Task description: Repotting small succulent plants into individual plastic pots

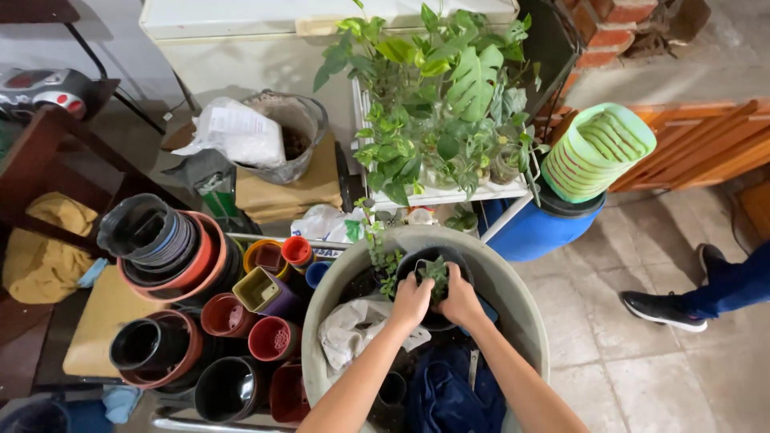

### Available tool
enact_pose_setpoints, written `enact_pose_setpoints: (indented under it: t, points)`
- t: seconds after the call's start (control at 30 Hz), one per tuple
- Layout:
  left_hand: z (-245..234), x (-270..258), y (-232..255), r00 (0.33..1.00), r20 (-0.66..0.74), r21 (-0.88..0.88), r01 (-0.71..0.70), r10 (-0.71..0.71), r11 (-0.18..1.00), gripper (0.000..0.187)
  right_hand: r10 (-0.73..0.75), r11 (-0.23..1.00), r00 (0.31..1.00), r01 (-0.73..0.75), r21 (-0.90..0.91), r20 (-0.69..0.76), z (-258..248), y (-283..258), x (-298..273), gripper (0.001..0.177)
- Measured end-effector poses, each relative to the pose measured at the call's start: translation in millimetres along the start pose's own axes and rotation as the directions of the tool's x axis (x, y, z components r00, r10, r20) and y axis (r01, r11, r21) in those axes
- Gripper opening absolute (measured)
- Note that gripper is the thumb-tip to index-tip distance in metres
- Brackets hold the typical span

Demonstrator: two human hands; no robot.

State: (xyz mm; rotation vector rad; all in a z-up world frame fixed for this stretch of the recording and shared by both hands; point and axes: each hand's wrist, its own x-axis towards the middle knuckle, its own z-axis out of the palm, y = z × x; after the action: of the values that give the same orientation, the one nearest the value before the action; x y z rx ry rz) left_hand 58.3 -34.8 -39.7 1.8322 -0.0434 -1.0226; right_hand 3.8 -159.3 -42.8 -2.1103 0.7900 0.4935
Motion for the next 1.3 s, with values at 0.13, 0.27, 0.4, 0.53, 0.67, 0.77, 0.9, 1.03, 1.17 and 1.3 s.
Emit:
enact_pose_setpoints:
  t: [0.13,0.27,0.4,0.53,0.67,0.77,0.9,1.03,1.17,1.3]
  points:
    - [11.0,37.9,-36.4,0.994,-0.07,0.113,-0.081,0.089,0.99,0.067,-0.23,0.972,0.969,0.224,-0.077,-0.093,17.8,24.6,30.2,0.091]
    - [11.5,11.7,-16.7,0.999,-0.048,0.201,0.005,0.005,0.98,0.093,-0.162,0.965,0.987,0.162,-0.208,0.015,12.8,13.0,14.6,0.099]
    - [9.7,18.4,-40.2,0.979,-0.128,0.305,-0.113,0.158,0.946,0.087,-0.572,0.808,0.805,0.519,-0.28,-0.157,7.2,67.9,8.1,0.107]
    - [-28.7,-38.9,-28.1,0.689,-0.302,0.374,-0.549,0.658,0.747,0.037,-0.244,0.949,0.82,0.313,0.049,-0.518,-40.4,51.3,-99.4,0.023]
    - [-28.4,-89.9,-66.5,0.671,-0.277,0.215,-0.655,0.688,0.724,0.027,0.193,0.613,0.873,0.249,0.75,-0.448,9.5,138.5,-128.1,0.029]
    - [20.8,-110.8,-89.9,0.682,-0.135,0.195,-0.693,0.719,0.694,0.048,0.152,-0.005,0.965,0.216,0.976,-0.213,88.8,160.8,-151.1,0.044]
    - [112.7,-82.4,-159.0,0.781,0.05,0.154,-0.622,0.623,0.768,0.055,0.176,-0.343,0.968,-0.11,0.933,0.178,145.7,141.9,-149.8,0.049]
    - [199.7,-64.3,-181.1,0.987,0.044,0.125,-0.156,0.152,0.98,0.041,0.344,0.131,0.937,0.02,0.991,-0.064,108.3,123.3,-143.9,0.048]
    - [116.0,-151.7,-100.5,0.759,0.626,-0.393,0.108,0.18,0.913,0.081,0.315,0.703,0.857,0.076,0.707,-0.407,51.8,108.1,-131.9,0.049]
    - [61.5,-136.2,-108.7,0.794,0.608,0.17,-0.126,-0.003,0.977,0.057,-0.524,0.622,0.7,-0.075,-0.779,-0.486,54.8,179.0,-106.4,0.019]
